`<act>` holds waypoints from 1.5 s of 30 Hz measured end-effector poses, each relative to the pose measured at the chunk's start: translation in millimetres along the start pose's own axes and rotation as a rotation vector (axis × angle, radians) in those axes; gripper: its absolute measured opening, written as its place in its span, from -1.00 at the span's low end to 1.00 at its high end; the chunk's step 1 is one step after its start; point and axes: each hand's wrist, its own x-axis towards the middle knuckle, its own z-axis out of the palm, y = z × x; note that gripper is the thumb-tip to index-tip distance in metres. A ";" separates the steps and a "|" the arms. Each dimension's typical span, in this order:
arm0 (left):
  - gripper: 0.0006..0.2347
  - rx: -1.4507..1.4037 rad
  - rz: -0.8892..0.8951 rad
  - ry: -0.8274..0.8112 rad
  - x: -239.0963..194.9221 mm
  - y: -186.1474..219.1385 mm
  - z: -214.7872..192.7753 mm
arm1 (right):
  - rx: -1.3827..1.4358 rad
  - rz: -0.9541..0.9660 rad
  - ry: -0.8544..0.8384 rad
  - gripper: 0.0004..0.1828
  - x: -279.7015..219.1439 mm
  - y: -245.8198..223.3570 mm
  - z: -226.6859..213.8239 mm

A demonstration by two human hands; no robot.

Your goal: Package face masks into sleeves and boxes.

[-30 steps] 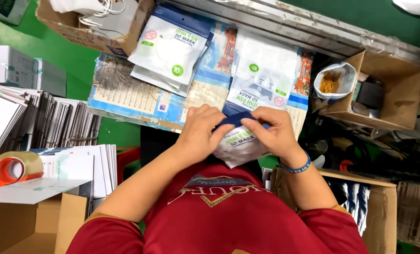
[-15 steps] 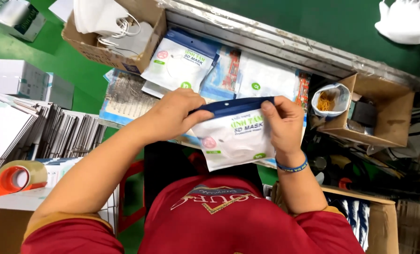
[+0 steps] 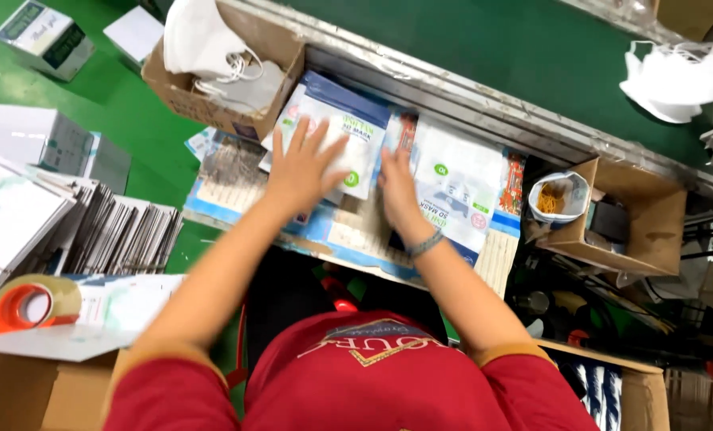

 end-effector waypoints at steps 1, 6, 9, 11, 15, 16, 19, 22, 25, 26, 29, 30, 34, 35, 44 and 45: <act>-0.44 -0.046 -0.026 -0.028 -7.8 3.9 -4.9 | 0.027 -0.003 -0.048 -0.30 -4.6 5.4 7.8; -0.46 -0.015 -0.060 -0.070 -17.8 -20.9 27.9 | -0.086 -0.063 -0.174 -0.19 3.1 22.0 39.5; -0.51 -0.217 -0.104 0.010 -15.4 -25.4 7.8 | 0.018 -0.062 -0.235 -0.15 4.9 9.8 39.5; -0.41 -0.187 -0.070 0.017 -15.4 -4.3 -24.6 | 0.152 0.115 -0.193 -0.14 -9.3 -7.1 24.5; -0.27 -0.145 0.090 -0.245 -25.5 12.9 -17.4 | -0.051 0.077 -0.107 -0.16 -5.7 -36.2 -34.8; -0.30 -0.039 0.062 -0.184 -27.2 9.6 -7.2 | -0.275 -0.135 -0.107 -0.19 3.2 -43.8 -51.3; -0.33 0.041 0.007 -0.090 -24.1 31.8 -8.8 | -0.764 -0.580 0.047 -0.25 54.8 -81.8 -117.5; -0.39 -0.069 -0.073 0.028 -40.3 67.0 -20.2 | -1.100 -0.684 0.296 -0.16 124.5 -114.3 -215.8; -0.50 -0.217 -0.132 0.142 -54.5 83.8 -39.1 | -1.143 -0.415 0.579 0.01 173.0 -140.9 -306.2; -0.55 -0.285 -0.188 0.157 -60.0 86.8 -46.9 | -1.133 -0.242 0.718 0.08 187.4 -147.8 -330.3; -0.58 -0.302 -0.213 0.204 -70.5 80.2 -44.1 | -1.008 -0.206 0.750 0.04 237.5 -128.7 -392.7; -0.58 -0.289 -0.209 0.212 -66.8 77.9 -44.0 | -0.995 -0.216 0.747 0.04 247.8 -126.2 -390.8; -0.60 -0.289 -0.132 0.210 -33.3 79.2 -56.6 | -1.361 -0.227 0.588 -0.32 264.2 -124.1 -340.6; -0.60 -0.314 -0.079 0.197 -20.9 82.0 -62.8 | -1.453 -0.276 0.515 -0.38 261.4 -126.1 -317.1; -0.48 0.043 -0.071 -0.113 251.8 64.7 46.6 | -1.243 -0.689 0.327 -0.51 163.5 -127.2 -150.7; -0.48 0.048 -0.068 -0.107 266.1 64.5 65.5 | -1.239 -0.696 0.330 -0.51 161.8 -128.1 -147.2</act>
